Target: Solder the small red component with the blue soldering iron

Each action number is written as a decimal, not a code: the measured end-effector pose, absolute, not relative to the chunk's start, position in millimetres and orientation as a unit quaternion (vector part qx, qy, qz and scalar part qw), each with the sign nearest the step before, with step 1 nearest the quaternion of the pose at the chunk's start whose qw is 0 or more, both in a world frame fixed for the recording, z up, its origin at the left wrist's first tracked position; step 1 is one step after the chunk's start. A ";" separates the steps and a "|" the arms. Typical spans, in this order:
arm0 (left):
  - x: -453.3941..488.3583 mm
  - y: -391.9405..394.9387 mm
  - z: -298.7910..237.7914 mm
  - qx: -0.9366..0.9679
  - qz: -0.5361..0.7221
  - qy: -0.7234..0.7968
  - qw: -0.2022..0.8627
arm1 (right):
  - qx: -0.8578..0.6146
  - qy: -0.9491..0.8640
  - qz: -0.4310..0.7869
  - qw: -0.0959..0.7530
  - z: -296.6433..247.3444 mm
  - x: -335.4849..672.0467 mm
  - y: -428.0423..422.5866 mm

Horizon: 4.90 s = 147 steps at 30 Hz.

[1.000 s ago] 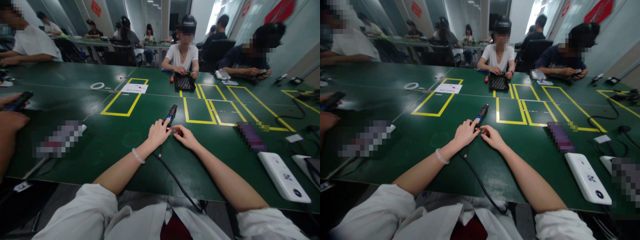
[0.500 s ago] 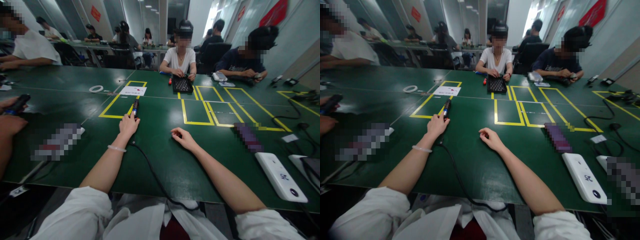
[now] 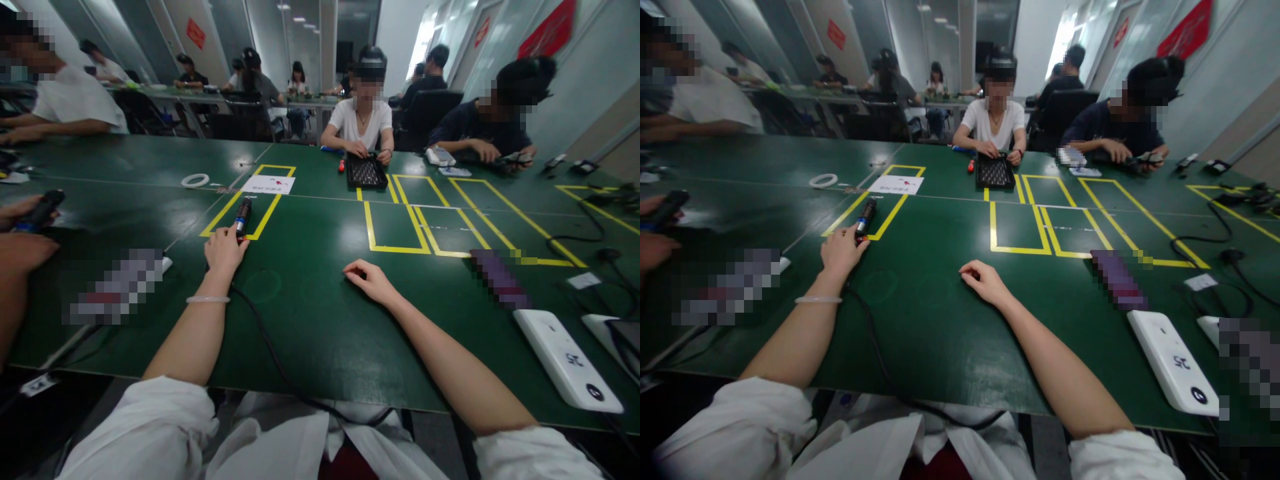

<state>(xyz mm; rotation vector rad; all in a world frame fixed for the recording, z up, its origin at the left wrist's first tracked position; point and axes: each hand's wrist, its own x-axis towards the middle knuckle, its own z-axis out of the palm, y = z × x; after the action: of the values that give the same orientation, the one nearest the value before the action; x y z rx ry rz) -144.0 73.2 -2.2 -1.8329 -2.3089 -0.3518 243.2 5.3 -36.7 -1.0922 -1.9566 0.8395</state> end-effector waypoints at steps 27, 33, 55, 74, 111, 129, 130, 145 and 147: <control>36.7 29.0 -20.2 -0.746 -0.274 -0.382 -0.472 | -0.389 -0.712 0.422 0.404 -45.1 239.6 10.0; 39.1 31.0 -18.2 -0.703 -0.269 -0.371 -0.544 | -0.364 -0.749 0.404 0.378 -39.6 236.6 5.7; 39.3 20.6 -27.9 -0.711 -0.329 -0.388 -0.486 | -0.393 -0.743 0.378 0.389 -39.0 239.2 5.5; 38.2 16.6 -27.4 -0.753 -0.308 -0.383 -0.438 | -0.392 -0.722 0.415 0.392 -42.3 239.5 8.2; -149.3 80.6 -6.1 -0.588 -0.135 -0.797 0.018 | -0.425 -0.732 0.386 0.366 -38.5 238.5 8.4; -74.2 56.0 3.4 -0.640 -0.120 -0.757 0.048 | -0.424 -0.741 0.371 0.365 -40.1 238.4 8.8; -65.2 52.8 3.7 -0.654 -0.119 -0.745 0.047 | -0.426 -0.740 0.372 0.364 -39.6 238.1 8.5; 37.7 0.7 -3.8 -0.822 -0.152 -0.547 -0.036 | -0.431 -0.727 0.357 0.398 -42.9 239.3 9.8; 42.5 -3.5 -3.6 -0.833 -0.152 -0.531 -0.041 | -0.428 -0.725 0.358 0.404 -44.0 239.7 10.2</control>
<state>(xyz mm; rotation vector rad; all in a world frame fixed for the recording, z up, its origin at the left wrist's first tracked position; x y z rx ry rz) 42.5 -3.5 -3.6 -2.6866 -1.7141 -0.4898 239.7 10.2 -44.0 -1.0798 -1.8304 0.9039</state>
